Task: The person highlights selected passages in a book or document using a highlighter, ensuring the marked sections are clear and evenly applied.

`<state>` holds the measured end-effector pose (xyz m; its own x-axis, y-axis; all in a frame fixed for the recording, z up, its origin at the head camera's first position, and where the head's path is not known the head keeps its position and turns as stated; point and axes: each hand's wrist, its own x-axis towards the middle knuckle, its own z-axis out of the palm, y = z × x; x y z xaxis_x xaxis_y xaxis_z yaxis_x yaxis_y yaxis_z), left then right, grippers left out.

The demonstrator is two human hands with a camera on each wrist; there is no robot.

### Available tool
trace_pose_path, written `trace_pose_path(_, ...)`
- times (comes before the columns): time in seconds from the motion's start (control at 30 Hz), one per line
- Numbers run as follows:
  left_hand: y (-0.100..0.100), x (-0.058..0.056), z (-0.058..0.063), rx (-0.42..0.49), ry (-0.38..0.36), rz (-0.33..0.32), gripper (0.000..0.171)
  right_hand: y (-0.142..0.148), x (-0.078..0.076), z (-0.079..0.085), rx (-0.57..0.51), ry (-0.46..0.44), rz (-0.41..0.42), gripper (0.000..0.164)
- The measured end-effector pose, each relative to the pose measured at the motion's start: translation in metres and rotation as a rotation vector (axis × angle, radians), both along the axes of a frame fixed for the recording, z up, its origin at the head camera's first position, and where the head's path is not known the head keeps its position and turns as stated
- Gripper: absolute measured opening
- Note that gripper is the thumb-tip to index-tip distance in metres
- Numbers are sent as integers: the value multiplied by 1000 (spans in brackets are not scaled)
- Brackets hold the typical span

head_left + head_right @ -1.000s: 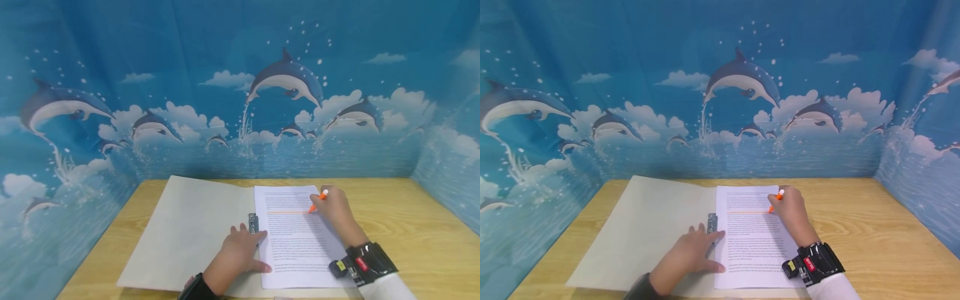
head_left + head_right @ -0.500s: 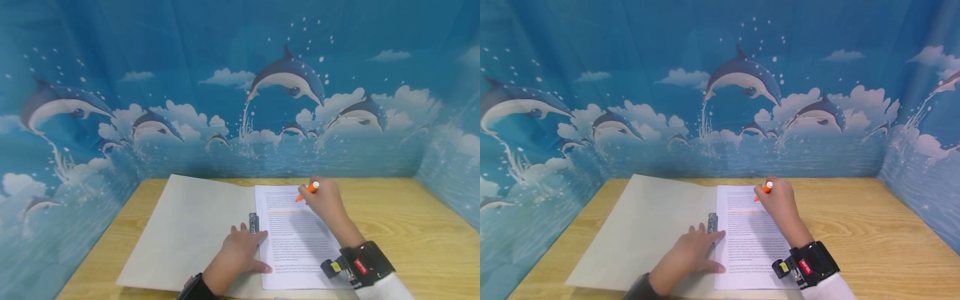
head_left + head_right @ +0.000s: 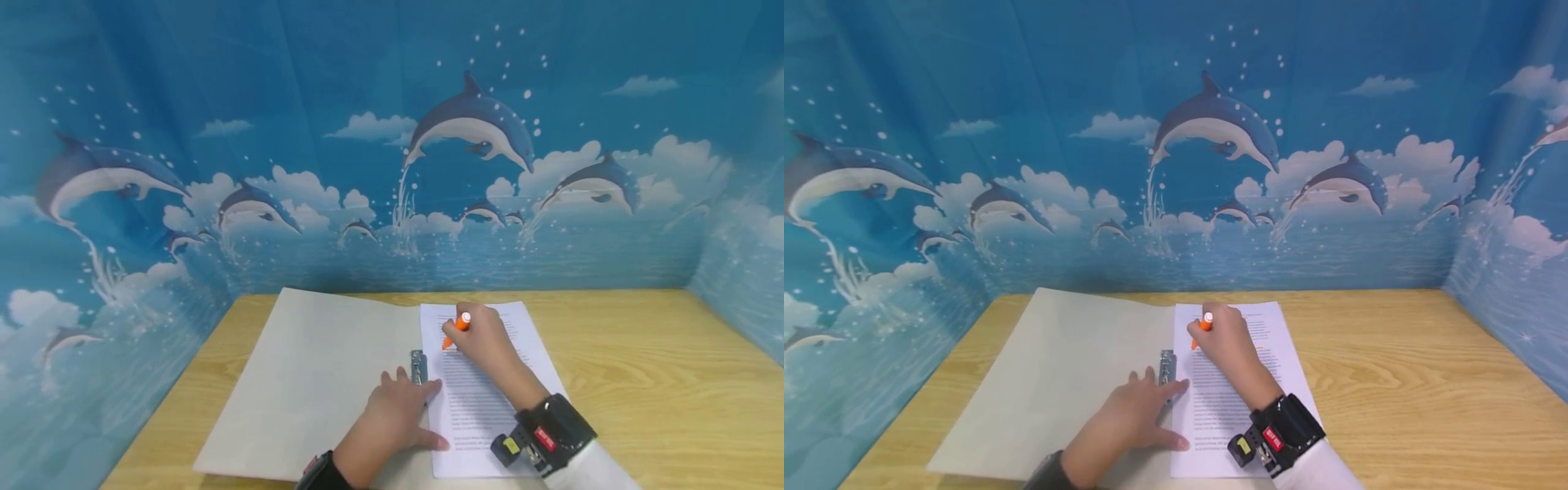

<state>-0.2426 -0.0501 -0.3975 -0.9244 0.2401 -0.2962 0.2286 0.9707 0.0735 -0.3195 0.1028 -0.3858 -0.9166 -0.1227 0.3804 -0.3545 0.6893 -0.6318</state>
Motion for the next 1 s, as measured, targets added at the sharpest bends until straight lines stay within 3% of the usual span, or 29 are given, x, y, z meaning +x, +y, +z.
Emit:
trace_pose_path(0.4,1,0,0,-21,0,7,92,1,-5,-15,11,48,-10,25)
trace_pose_path(1.0,0,0,-1,6,0,12,90,0,-6,-19,-61,-23,-30,29)
